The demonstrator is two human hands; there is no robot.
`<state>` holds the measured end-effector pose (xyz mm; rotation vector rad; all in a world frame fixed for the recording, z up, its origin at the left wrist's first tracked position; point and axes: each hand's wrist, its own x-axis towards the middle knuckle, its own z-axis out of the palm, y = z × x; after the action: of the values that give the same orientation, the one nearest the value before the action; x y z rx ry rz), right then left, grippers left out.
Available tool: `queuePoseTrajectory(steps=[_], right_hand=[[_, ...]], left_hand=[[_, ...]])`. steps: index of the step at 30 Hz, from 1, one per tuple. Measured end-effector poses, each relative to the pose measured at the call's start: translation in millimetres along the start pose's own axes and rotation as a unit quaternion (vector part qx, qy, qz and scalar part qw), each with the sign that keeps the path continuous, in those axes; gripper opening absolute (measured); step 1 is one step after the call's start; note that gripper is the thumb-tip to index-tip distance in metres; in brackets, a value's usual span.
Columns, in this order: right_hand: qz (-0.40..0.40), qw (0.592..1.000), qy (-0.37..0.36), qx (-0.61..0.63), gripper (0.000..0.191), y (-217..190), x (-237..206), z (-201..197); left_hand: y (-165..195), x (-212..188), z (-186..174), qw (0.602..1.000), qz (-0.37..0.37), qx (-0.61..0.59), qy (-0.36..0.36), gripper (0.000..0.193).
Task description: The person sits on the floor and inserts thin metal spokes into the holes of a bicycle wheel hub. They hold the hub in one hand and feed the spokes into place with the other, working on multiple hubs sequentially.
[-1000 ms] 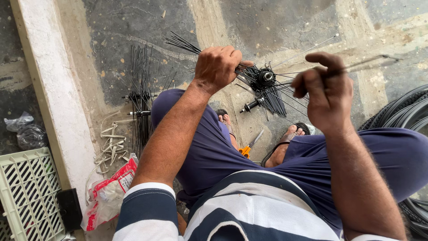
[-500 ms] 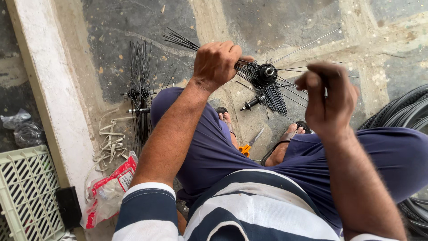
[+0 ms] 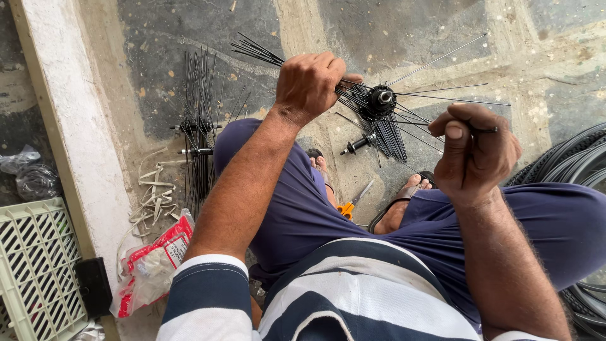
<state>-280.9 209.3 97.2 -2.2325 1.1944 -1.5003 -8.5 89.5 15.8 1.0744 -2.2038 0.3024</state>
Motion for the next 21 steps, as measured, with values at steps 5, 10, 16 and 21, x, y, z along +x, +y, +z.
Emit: queuePoseTrajectory(steps=[5,10,16,21], right_hand=[[-0.003,0.999,0.022,0.049,0.017,-3.6,5.7,-1.4],[-0.005,0.999,0.019,0.039,0.017,-6.7,9.2,-1.6],[0.018,1.000,0.000,0.017,0.016,-6.5,6.7,0.0],[0.036,0.999,-0.033,-0.019,0.013,-5.1,13.2,-1.8]], left_hand=[[-0.4,1.2,-1.3,1.000,-0.005,-0.002,-0.007,0.053],[1.2,2.2,-2.3,1.000,0.000,-0.002,-0.003,0.051],[0.9,1.9,-3.6,1.000,-0.005,-0.003,-0.011,0.053],[-0.3,-0.2,-0.7,1.000,-0.005,-0.009,-0.005,0.053]])
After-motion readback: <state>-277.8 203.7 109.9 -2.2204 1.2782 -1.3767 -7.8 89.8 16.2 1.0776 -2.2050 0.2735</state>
